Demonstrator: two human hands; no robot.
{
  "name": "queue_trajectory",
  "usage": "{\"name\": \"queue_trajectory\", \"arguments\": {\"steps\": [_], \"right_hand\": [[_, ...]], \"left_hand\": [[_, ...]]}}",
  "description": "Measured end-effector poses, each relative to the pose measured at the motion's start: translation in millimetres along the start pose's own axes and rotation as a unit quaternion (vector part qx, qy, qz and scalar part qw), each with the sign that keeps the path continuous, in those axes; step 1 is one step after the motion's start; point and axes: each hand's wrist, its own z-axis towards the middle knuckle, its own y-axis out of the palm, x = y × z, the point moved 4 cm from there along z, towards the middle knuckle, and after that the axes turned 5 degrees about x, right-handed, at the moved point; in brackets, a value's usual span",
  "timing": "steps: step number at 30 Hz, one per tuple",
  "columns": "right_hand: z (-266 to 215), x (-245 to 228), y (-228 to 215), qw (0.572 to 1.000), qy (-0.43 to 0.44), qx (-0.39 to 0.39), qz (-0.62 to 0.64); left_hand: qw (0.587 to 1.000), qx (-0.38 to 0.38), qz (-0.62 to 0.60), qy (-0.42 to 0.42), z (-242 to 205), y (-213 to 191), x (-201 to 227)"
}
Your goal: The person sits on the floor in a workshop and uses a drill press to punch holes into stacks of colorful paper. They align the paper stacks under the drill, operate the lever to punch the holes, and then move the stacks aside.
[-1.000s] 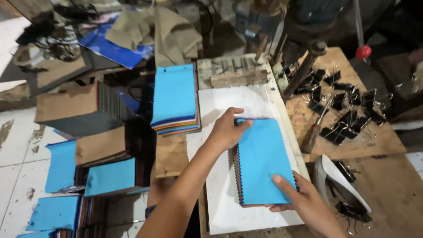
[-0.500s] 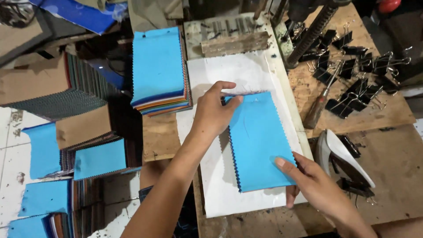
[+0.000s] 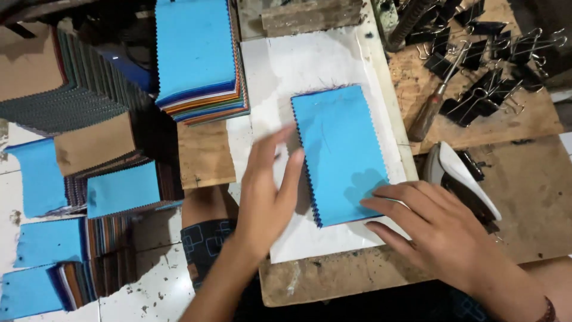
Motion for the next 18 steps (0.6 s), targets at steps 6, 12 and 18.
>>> {"name": "queue_trajectory", "arguments": {"steps": [6,12,18], "right_hand": [[2,1,13,0.993,-0.088,0.0,-0.082],[1,-2,16,0.974,-0.129,-0.001,-0.187],[4,-2,12,0.981,-0.109,0.007,-0.162]], "left_hand": [[0.995,0.016,-0.046,-0.09,-85,-2,-7],[0.983,-0.029,0.006,-0.181,-113,8,-22],[0.998,0.009,0.042,0.045,-105,9,-9]]}}
